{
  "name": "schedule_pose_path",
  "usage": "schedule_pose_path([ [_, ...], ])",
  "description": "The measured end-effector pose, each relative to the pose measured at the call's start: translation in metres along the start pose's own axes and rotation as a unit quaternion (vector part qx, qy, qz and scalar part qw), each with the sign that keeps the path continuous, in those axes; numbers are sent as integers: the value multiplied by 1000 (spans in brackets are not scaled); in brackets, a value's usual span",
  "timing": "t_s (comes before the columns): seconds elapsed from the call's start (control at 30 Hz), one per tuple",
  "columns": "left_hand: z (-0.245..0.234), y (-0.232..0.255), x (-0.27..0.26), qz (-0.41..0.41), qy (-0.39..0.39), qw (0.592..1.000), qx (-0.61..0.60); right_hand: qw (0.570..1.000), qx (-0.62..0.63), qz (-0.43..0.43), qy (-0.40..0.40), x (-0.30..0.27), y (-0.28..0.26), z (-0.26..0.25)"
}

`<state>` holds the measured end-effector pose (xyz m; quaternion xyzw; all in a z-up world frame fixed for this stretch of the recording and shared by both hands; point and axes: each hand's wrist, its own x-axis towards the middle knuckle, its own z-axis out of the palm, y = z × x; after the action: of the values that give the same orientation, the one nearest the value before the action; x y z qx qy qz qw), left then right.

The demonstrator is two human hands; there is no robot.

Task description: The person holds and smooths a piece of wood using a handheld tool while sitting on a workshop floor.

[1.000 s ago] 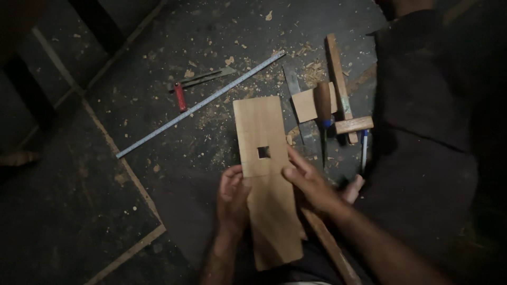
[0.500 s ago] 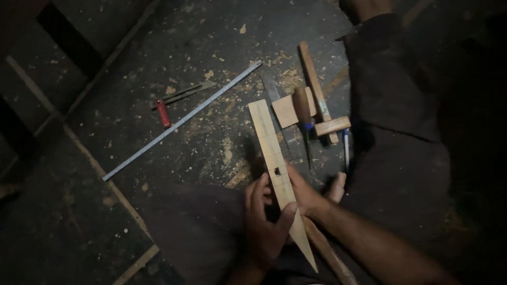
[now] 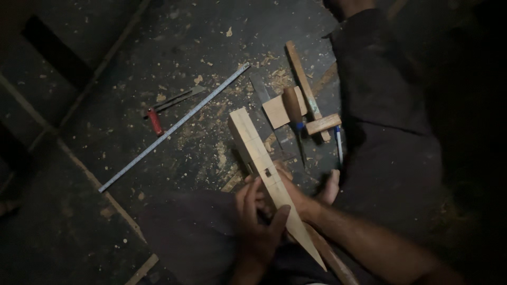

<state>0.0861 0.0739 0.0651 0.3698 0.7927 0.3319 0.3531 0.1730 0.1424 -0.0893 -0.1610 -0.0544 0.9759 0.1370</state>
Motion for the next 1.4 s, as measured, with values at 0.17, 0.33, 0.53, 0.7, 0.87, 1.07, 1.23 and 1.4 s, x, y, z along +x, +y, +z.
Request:
schedule_pose_path([
  [0.17,0,-18,6,10,25,999,-21,990,-129,-54,4,1,-7,8],
  [0.33,-30,-43,17,-45,46,989,-131,952,-288,-51,93,-3,-28,30],
  [0.53,-53,-61,18,-97,86,930,-345,888,-436,-145,3,-14,-33,51],
  [0.7,-57,-70,13,-78,88,895,-430,947,-319,-29,19,-17,-32,55],
  [0.87,-60,-67,13,-76,75,887,-449,949,-315,-14,-19,-17,-30,58],
  [1.07,-63,-59,18,-110,46,900,-419,946,-320,0,-47,-19,-25,55],
  [1.23,-58,-70,15,-111,-19,884,-455,908,-392,-90,-113,-20,-24,56],
  [1.4,-51,-85,14,-127,-36,837,-531,901,-393,-106,-152,-20,-22,58],
])
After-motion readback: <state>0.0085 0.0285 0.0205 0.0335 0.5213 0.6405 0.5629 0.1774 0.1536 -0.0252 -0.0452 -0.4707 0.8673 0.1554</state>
